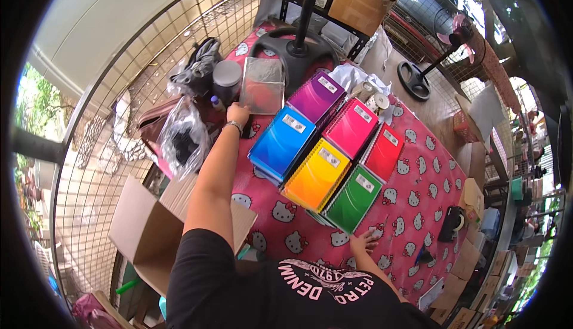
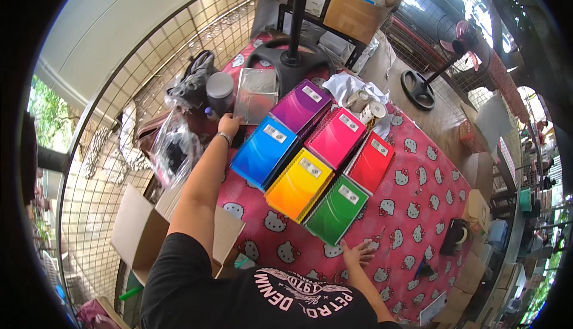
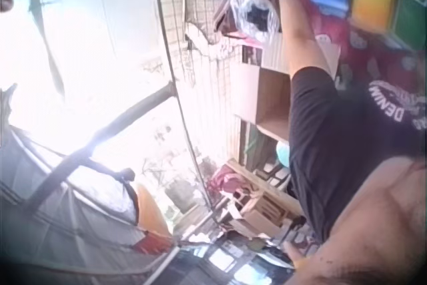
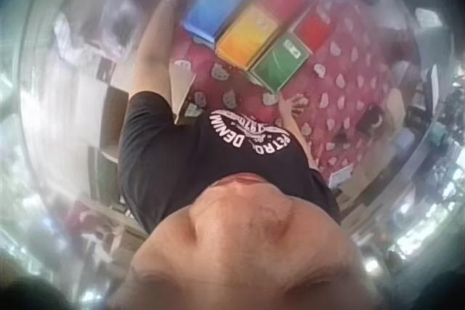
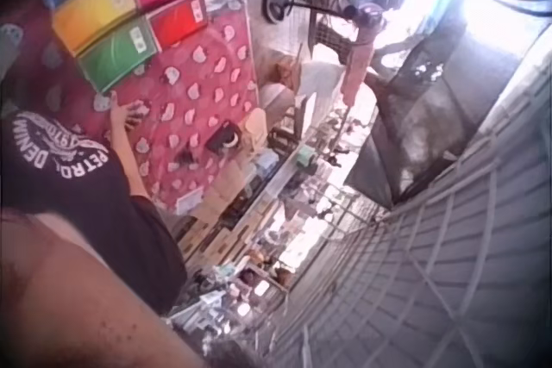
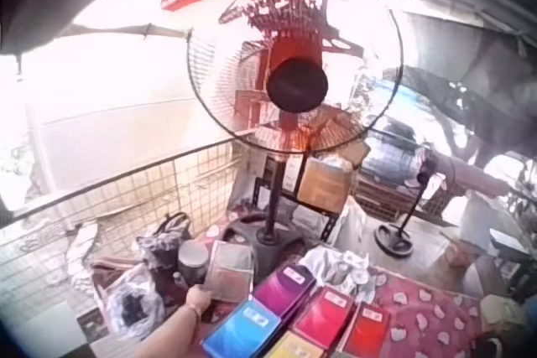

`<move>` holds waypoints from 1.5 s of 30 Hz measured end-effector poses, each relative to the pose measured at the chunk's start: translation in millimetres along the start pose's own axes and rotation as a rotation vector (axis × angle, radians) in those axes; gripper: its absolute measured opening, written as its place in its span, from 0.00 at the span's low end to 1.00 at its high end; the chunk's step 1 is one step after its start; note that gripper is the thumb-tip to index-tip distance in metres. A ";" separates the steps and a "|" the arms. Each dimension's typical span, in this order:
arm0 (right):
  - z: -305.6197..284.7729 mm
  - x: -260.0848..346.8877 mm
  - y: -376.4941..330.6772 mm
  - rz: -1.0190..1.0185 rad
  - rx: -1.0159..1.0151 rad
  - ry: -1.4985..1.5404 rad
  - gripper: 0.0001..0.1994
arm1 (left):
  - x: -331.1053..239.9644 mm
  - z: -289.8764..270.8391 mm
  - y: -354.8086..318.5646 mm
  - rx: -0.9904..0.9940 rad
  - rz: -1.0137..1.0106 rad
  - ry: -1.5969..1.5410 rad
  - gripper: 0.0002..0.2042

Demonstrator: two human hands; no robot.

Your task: The person places a plastic bag onto the table and then gathers small notebooks of various colors. The person puts the notebooks into the plastic bag, seals it using adhesive tape from a dispenser, and places the packaged items aside.

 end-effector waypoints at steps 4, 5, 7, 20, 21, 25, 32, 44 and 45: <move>13.3 -8.6 22.2 0.069 -0.015 -0.040 0.55 | -22.2 40.6 34.2 -0.071 -0.106 0.030 0.34; 16.3 9.7 32.9 0.063 -0.025 -0.025 0.55 | -39.6 41.8 49.2 -0.075 -0.086 0.037 0.34; 13.6 3.8 34.0 0.117 -0.012 -0.057 0.55 | -38.8 74.9 43.0 -0.170 -0.109 0.096 0.30; 4.9 -8.1 31.5 -0.067 0.068 0.142 0.68 | -170.7 -70.7 -57.1 0.160 0.391 -0.125 0.16; 1.5 -5.8 28.6 -0.082 0.076 0.160 0.69 | -181.7 -98.1 -82.7 0.104 0.537 -0.031 0.15; -18.6 -8.6 7.2 -0.193 0.164 0.218 0.66 | -216.7 -168.8 -231.4 -0.126 0.931 -0.013 0.11; -192.2 -66.5 -22.1 -1.015 1.192 1.425 0.57 | -209.8 -68.3 -519.2 0.468 0.663 -0.681 0.08; -432.5 -272.7 143.1 -0.763 -0.833 0.633 0.12 | -58.5 57.3 -636.6 0.756 0.300 -0.297 0.22; -472.6 -297.9 151.5 -0.695 -1.174 0.413 0.13 | -35.2 52.3 -631.3 0.789 0.244 -0.333 0.20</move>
Point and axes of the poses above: each hand's wrist, its own y-axis towards the middle knuckle, its own z-axis out of the palm, x = y × z, the point moved 2 cm from there along y, towards the middle knuckle, and after that the axes turned 2 degrees about -x, right-handed, at the moved point
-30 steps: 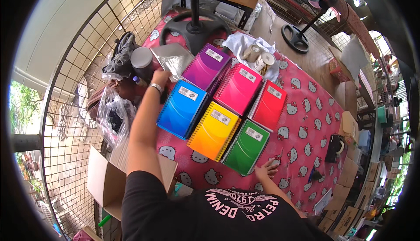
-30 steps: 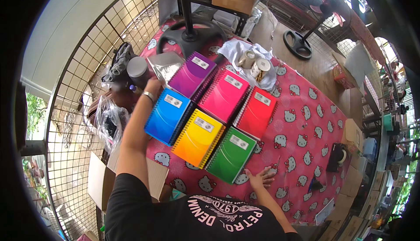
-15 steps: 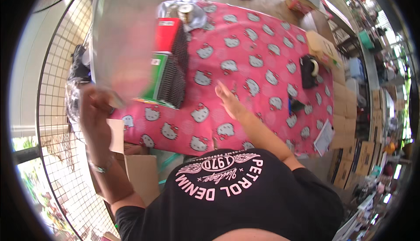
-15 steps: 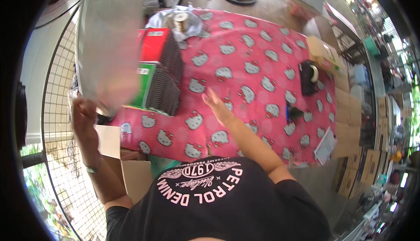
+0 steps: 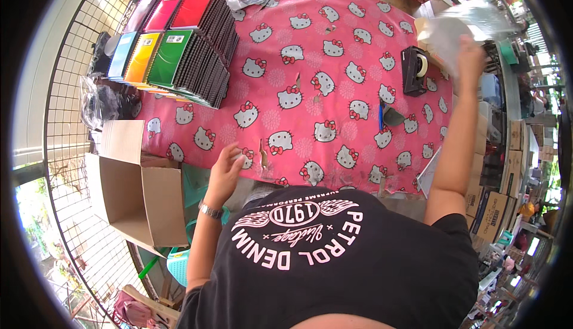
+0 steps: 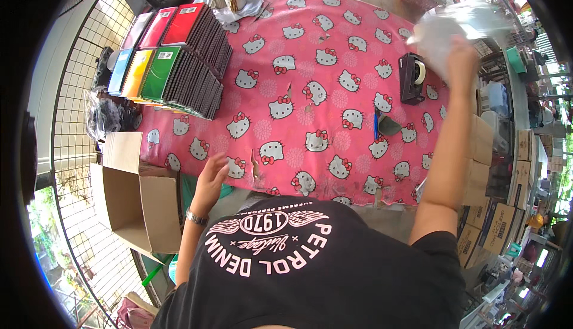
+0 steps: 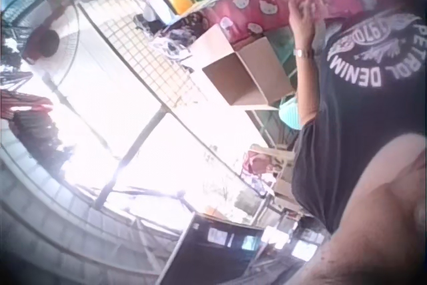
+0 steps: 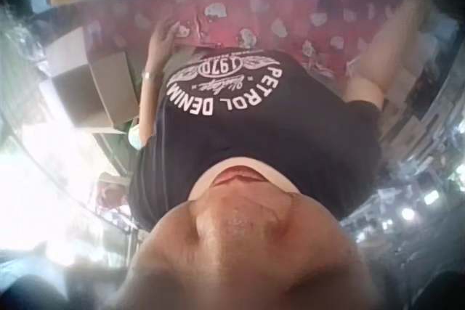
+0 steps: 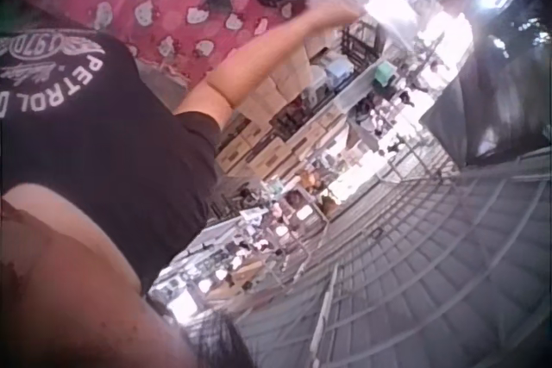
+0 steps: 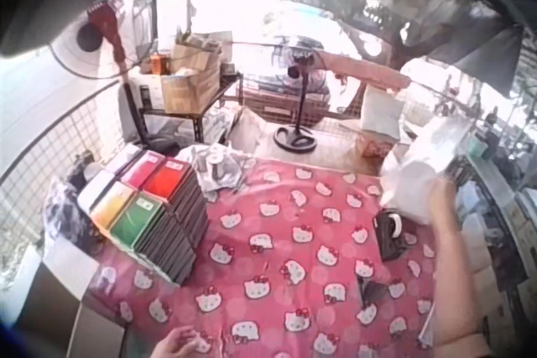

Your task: The person places a plastic bag onto the table and then gathers small notebooks of various colors. The person puts the notebooks into the plastic bag, seals it using adhesive tape from a dispenser, and places the packaged items aside.

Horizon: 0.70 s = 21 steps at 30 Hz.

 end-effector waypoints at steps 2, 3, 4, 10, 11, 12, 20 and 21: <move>-12.0 -15.7 25.5 0.077 -0.272 -0.358 0.14 | 27.8 -19.6 -19.0 -0.080 -0.155 0.005 0.19; 6.1 -20.9 20.9 0.010 -0.136 -0.454 0.14 | 34.6 -25.9 -21.0 -0.119 -0.226 0.009 0.18; 34.3 -33.2 8.9 -0.065 0.000 -0.560 0.14 | 36.5 -21.2 -15.8 -0.113 -0.235 -0.004 0.17; 167.7 152.2 -269.0 -0.317 1.330 0.435 0.13 | 70.8 13.7 2.3 0.123 -0.343 0.117 0.13; 137.7 189.3 -299.3 -0.440 1.585 0.570 0.14 | 70.2 21.3 4.6 0.170 -0.414 0.069 0.15; 112.5 215.2 -313.3 -0.533 1.742 0.633 0.15 | 68.9 29.8 5.8 0.211 -0.489 0.019 0.17; 82.6 196.8 -329.6 0.389 1.556 1.168 0.22 | -2.7 94.6 63.8 0.044 0.118 -0.091 0.41; 71.6 203.5 -328.2 0.225 1.528 1.080 0.22 | -3.0 105.8 65.9 0.002 0.204 -0.037 0.40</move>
Point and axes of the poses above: each hand's wrist, its own y-axis towards the middle knuckle, its own z-axis out of the palm, x = y × z, the point moved 2 cm from there along y, towards the middle knuckle, and after that the axes turned 2 degrees about -x, right-handed, at the moved point
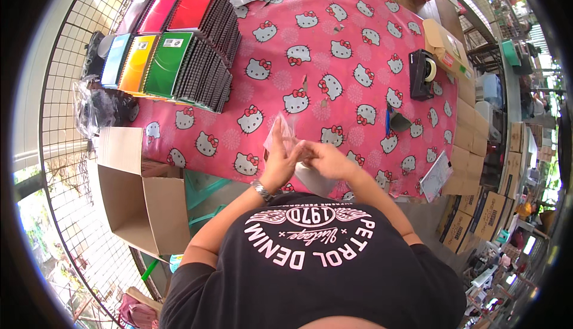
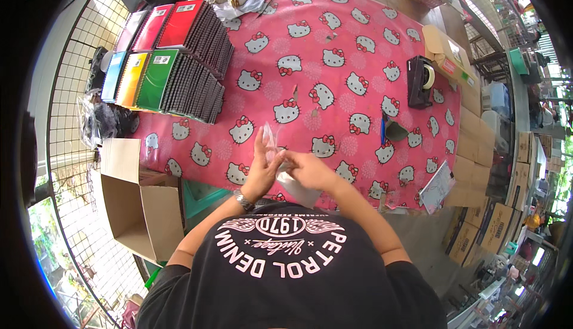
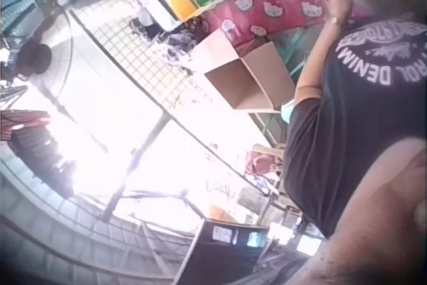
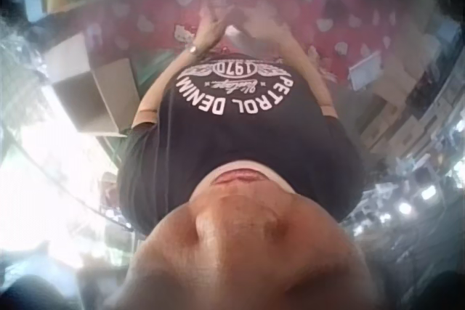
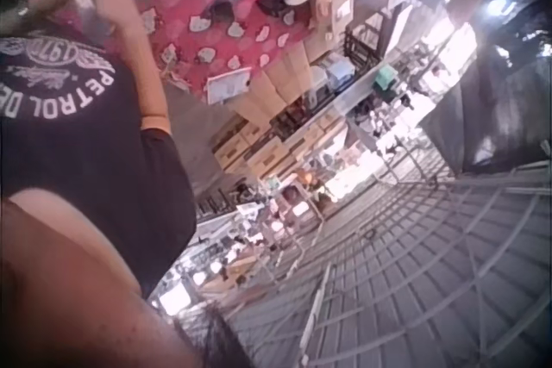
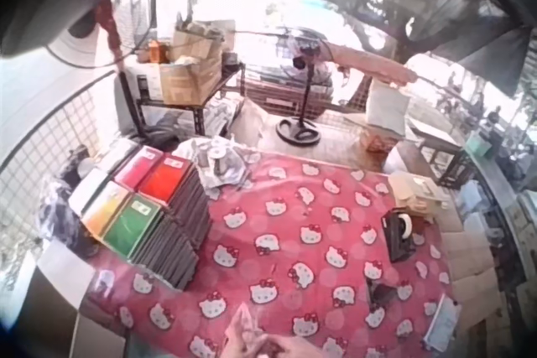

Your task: The person places a plastic bag onto the table and then gathers small notebooks of various colors. The person puts the notebooks into the plastic bag, seals it using adhesive tape from a dispenser, and places the packaged items aside.

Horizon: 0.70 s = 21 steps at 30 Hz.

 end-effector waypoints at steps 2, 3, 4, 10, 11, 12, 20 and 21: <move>8.7 34.5 -18.6 -0.019 -0.115 -0.059 0.22 | -12.5 14.9 -6.0 -0.033 -0.003 -0.115 0.41; 13.4 41.7 -22.9 -0.033 -0.184 -0.081 0.22 | -19.0 14.2 -9.8 -0.050 0.033 -0.049 0.41; 11.8 36.7 -29.6 0.033 -0.182 -0.086 0.22 | -24.3 15.4 -15.1 -0.069 0.065 0.012 0.42; 1.1 15.3 -28.2 0.055 -0.087 0.144 0.18 | -25.4 20.8 -18.0 -0.064 -0.156 -0.208 0.42; 6.0 -2.5 -20.8 0.041 -0.083 0.226 0.18 | -13.9 21.9 -15.6 -0.041 -0.268 -0.293 0.42; 12.7 -7.8 -13.0 0.000 -0.060 0.379 0.19 | -5.7 21.6 -12.1 -0.021 -0.382 -0.379 0.42; 23.0 -22.1 -7.1 0.231 -0.149 0.923 0.20 | 9.2 -1.6 3.9 0.085 -0.407 -0.630 0.29; 20.2 -25.8 -9.8 0.221 -0.268 0.827 0.20 | 13.1 -4.0 8.4 0.116 -0.453 -0.646 0.28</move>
Point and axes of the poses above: each hand's wrist, its own y-axis towards the middle knuckle, its own z-axis out of the palm, x = y × z, the point moved 2 cm from there along y, towards the middle knuckle, and after that the axes turned 2 degrees about -x, right-handed, at the moved point
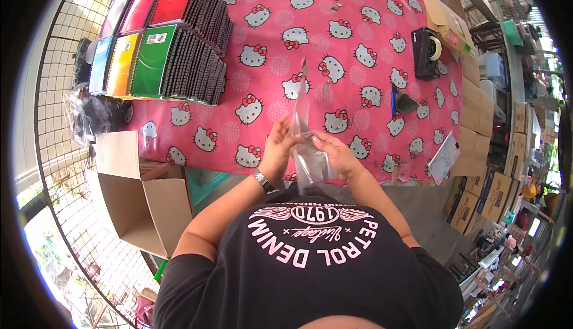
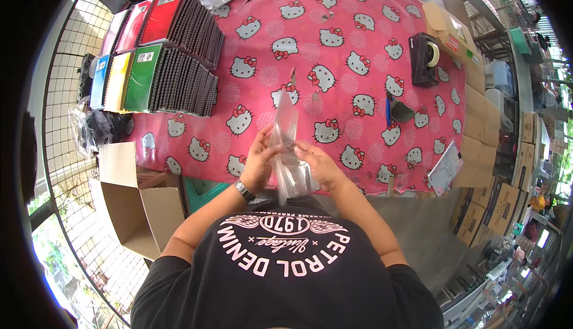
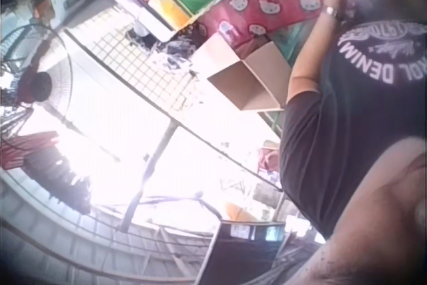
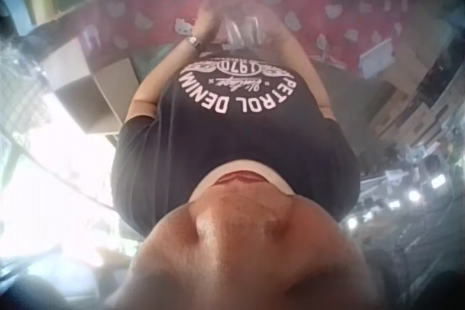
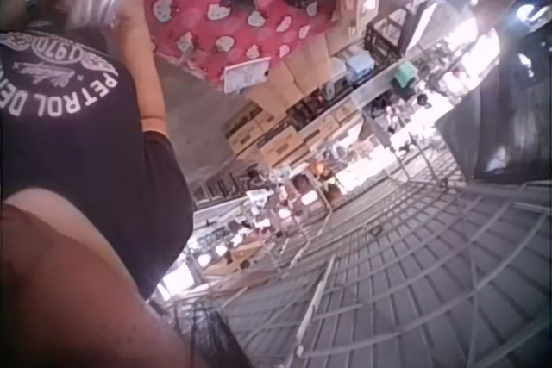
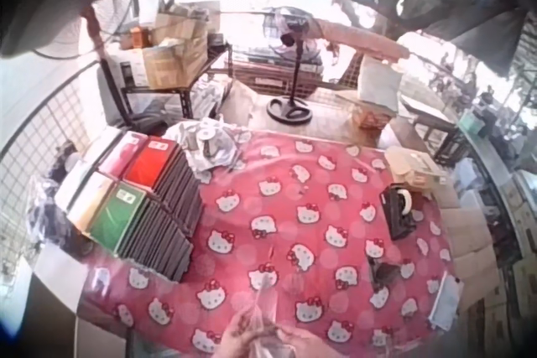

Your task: The person places a plastic bag onto the table and then gathers small notebooks of various colors. The person puts the notebooks into the plastic bag, seals it using adhesive tape from a dispenser, and places the packaged items aside.

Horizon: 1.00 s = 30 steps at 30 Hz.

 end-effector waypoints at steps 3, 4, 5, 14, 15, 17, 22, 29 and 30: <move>-25.3 -0.1 -6.7 -0.231 -0.312 -0.151 0.17 | -17.7 -18.4 32.1 0.119 -0.026 0.229 0.24; -39.1 -2.3 -10.0 -0.278 -0.346 -0.046 0.15 | -34.0 -18.5 51.8 0.165 -0.108 0.370 0.24; -59.1 -8.9 -12.4 -0.325 -0.388 0.066 0.14 | -69.7 -0.8 64.9 0.337 -0.043 0.594 0.23; -21.2 -93.8 54.1 -0.067 -0.173 0.443 0.07 | -133.9 68.3 250.7 0.790 0.031 1.646 0.21; -15.4 -102.6 64.5 -0.020 -0.139 0.532 0.10 | -133.5 77.9 262.9 0.752 0.091 1.673 0.21; 1.2 -101.8 78.7 -0.009 -0.146 0.450 0.14 | -133.3 82.3 275.0 0.653 0.188 1.729 0.21; 1.0 -53.6 81.9 0.210 0.003 -0.138 0.25 | -130.0 87.2 276.2 0.241 0.470 2.115 0.27; -141.4 7.9 34.2 -0.359 -0.531 -0.606 0.14 | -81.2 6.7 100.2 -0.040 0.903 1.644 0.27; -187.3 12.2 28.2 -0.537 -0.770 -0.784 0.13 | -76.4 -15.3 65.8 -0.124 0.931 1.624 0.26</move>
Point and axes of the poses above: each hand's wrist, its own y-axis towards the middle knuckle, its own z-axis out of the palm, x = y × z, the point moved 2 cm from there along y, towards the middle knuckle, and after that the axes turned 2 degrees about -x, right-handed, at the moved point
